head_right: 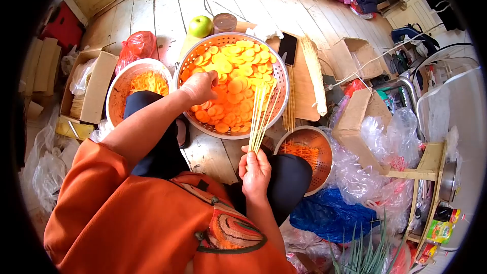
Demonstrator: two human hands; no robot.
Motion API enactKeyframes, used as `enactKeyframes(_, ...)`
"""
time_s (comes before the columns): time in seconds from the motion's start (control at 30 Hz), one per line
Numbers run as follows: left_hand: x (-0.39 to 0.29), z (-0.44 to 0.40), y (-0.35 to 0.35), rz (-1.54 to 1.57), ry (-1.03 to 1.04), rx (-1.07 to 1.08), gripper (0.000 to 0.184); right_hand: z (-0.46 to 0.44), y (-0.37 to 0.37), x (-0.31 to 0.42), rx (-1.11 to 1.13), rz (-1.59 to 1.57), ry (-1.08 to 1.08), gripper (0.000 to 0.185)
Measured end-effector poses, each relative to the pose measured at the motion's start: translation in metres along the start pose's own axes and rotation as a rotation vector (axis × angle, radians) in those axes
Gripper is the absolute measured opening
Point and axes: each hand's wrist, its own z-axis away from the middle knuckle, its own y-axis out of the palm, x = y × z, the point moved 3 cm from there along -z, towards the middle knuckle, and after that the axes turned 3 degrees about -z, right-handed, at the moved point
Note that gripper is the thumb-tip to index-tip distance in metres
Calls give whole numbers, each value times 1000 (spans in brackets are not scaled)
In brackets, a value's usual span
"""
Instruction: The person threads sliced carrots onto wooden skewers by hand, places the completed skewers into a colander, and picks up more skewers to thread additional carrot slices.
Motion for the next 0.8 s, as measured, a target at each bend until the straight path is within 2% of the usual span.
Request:
enactKeyframes(0.17,10,3,10,55,-42,35,27,10,3,-9,0,50,61,18)
enactKeyframes(0.23,11,5,11,90,-49,-147,24,9,3,-11,-1,71,64,18)
enactKeyframes(0.27,10,6,10,90,-47,-149,24,9,3,-13,-3,92,67,18)
enactKeyframes(0.53,12,8,14,112,-67,-10,22,9,4,-23,18,201,74,18)
enactKeyframes(0.8,10,14,9,58,-66,0,20,8,8,-26,38,241,76,18)
